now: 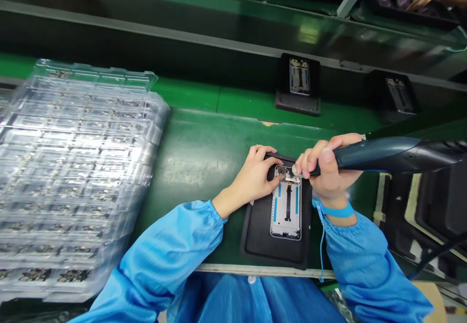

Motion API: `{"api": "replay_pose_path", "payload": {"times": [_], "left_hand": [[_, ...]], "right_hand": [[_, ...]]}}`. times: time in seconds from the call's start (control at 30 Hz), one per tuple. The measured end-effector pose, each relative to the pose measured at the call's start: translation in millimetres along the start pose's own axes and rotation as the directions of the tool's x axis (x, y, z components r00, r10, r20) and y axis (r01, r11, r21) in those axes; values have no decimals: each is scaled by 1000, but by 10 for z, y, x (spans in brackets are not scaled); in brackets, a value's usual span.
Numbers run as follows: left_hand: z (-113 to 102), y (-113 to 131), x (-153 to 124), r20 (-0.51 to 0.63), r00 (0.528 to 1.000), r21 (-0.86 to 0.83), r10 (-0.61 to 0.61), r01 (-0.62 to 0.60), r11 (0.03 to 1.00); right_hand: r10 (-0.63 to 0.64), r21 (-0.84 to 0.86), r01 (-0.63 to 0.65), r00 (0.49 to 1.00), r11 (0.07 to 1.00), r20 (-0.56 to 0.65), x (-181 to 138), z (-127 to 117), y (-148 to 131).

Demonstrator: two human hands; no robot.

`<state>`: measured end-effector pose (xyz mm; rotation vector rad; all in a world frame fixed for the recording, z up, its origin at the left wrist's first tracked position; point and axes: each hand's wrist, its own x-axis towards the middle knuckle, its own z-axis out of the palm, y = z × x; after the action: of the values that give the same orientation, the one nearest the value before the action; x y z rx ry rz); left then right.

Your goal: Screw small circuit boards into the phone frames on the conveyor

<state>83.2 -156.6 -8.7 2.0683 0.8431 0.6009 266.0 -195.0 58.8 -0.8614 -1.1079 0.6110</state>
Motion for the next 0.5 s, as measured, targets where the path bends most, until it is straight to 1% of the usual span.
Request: {"api": "replay_pose_path", "payload": {"times": [0.1,0.23,0.33,0.43,0.5], "left_hand": [[1,3,-2,-5,1000,2,12,-12,1000],[-26,18,-20,9,1000,19,19,-19,1000],[-43,-13,-13,22,999,21,26,-26,999],[-26,-52,29,24,999,16,31,-31,999],[-11,-14,29,18,999,36,26,-27,999]], "right_hand": [[15,-18,-16,1000,1000,-4,-12,14,-4],[66,-35,-66,998,997,6,-26,40,-14],[88,-45,-88,996,995,14,-26,57,20],[70,-42,-69,997,997,15,-34,73,80],[42,-31,-42,999,999,-4,-64,79,90]]}}
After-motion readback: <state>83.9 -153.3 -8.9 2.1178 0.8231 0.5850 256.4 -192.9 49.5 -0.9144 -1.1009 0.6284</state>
